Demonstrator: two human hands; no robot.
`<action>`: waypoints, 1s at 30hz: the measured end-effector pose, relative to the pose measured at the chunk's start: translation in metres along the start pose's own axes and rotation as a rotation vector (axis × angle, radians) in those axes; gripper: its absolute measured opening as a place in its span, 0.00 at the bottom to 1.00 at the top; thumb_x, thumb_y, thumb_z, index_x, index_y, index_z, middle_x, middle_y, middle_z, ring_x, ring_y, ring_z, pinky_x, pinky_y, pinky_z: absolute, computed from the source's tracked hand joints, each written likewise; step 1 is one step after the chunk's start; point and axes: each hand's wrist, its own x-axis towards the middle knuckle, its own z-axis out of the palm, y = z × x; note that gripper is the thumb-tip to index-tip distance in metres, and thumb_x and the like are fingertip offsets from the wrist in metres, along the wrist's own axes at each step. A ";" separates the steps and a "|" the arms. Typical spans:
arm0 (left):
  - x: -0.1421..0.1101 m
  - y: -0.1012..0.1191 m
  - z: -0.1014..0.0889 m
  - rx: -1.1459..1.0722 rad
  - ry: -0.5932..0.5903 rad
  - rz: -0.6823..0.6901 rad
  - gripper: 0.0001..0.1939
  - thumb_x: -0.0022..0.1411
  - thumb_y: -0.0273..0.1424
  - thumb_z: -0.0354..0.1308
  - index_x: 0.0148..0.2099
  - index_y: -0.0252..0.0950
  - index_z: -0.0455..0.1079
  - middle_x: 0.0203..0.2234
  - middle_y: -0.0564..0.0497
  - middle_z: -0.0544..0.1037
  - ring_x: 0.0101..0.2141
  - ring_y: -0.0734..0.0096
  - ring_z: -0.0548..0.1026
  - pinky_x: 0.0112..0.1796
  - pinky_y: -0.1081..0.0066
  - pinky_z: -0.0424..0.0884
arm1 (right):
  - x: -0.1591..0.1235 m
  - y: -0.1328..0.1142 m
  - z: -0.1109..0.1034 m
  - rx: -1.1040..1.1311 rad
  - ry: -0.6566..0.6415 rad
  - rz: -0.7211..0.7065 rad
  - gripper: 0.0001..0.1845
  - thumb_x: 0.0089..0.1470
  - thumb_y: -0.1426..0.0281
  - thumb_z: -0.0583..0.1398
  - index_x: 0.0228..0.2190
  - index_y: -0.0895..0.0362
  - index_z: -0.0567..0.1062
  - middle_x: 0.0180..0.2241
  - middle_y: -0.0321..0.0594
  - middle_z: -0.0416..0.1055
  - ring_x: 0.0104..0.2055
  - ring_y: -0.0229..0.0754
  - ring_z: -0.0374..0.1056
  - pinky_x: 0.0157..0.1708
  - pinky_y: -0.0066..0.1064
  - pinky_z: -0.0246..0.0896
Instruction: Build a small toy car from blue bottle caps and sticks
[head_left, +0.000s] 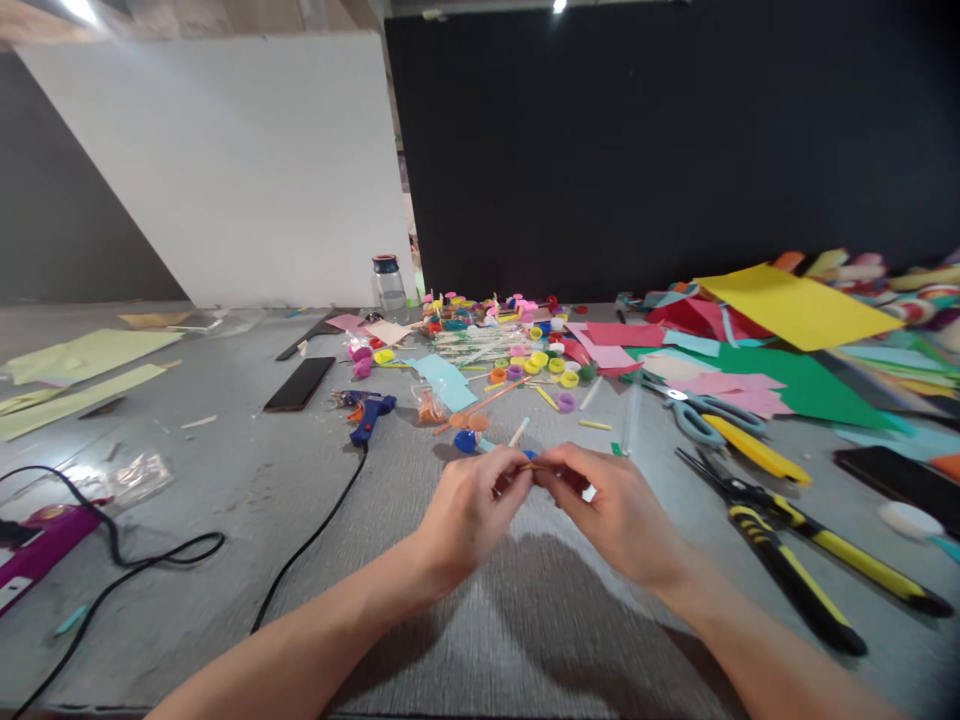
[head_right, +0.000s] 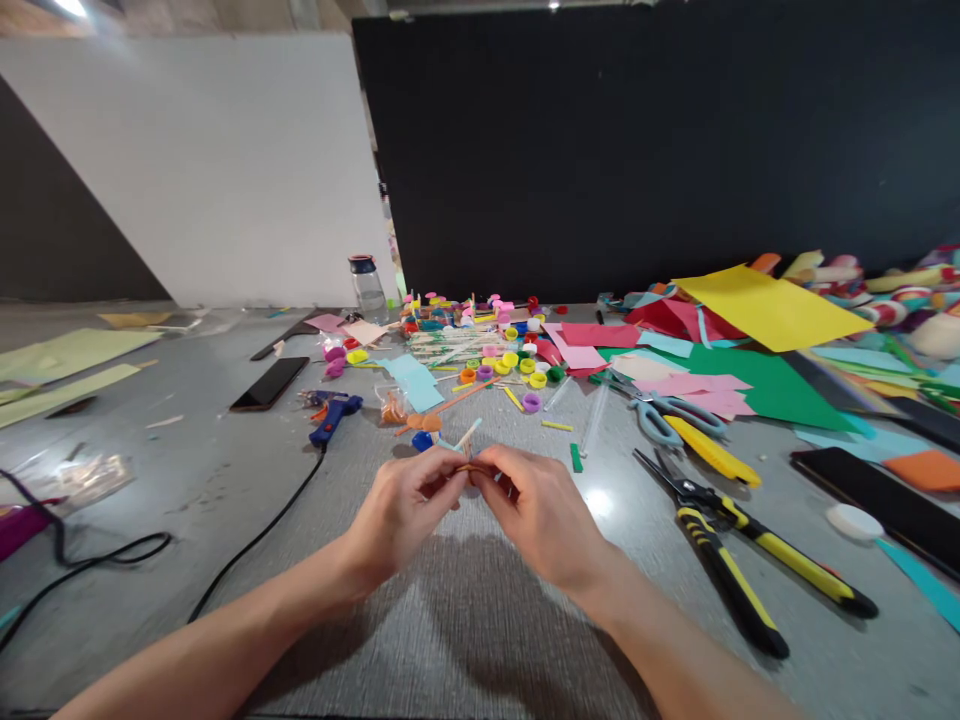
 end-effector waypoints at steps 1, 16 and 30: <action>0.000 0.000 0.000 -0.001 0.000 -0.003 0.06 0.66 0.24 0.56 0.38 0.33 0.75 0.25 0.54 0.77 0.26 0.76 0.73 0.30 0.76 0.64 | 0.000 0.000 0.000 -0.007 0.000 -0.010 0.06 0.65 0.72 0.58 0.37 0.55 0.75 0.30 0.33 0.75 0.31 0.38 0.69 0.33 0.29 0.60; 0.000 0.001 0.000 -0.047 0.029 -0.063 0.07 0.67 0.29 0.56 0.39 0.34 0.74 0.25 0.52 0.79 0.24 0.77 0.74 0.27 0.76 0.65 | 0.004 0.002 -0.002 0.314 -0.046 0.252 0.11 0.63 0.62 0.59 0.37 0.56 0.77 0.27 0.35 0.75 0.26 0.37 0.70 0.26 0.28 0.64; -0.001 0.003 0.000 0.036 0.030 -0.026 0.05 0.68 0.27 0.55 0.38 0.36 0.72 0.24 0.55 0.77 0.24 0.76 0.75 0.27 0.76 0.65 | 0.001 -0.006 -0.002 0.147 -0.014 0.172 0.10 0.65 0.64 0.59 0.34 0.55 0.77 0.26 0.32 0.74 0.26 0.35 0.68 0.27 0.27 0.59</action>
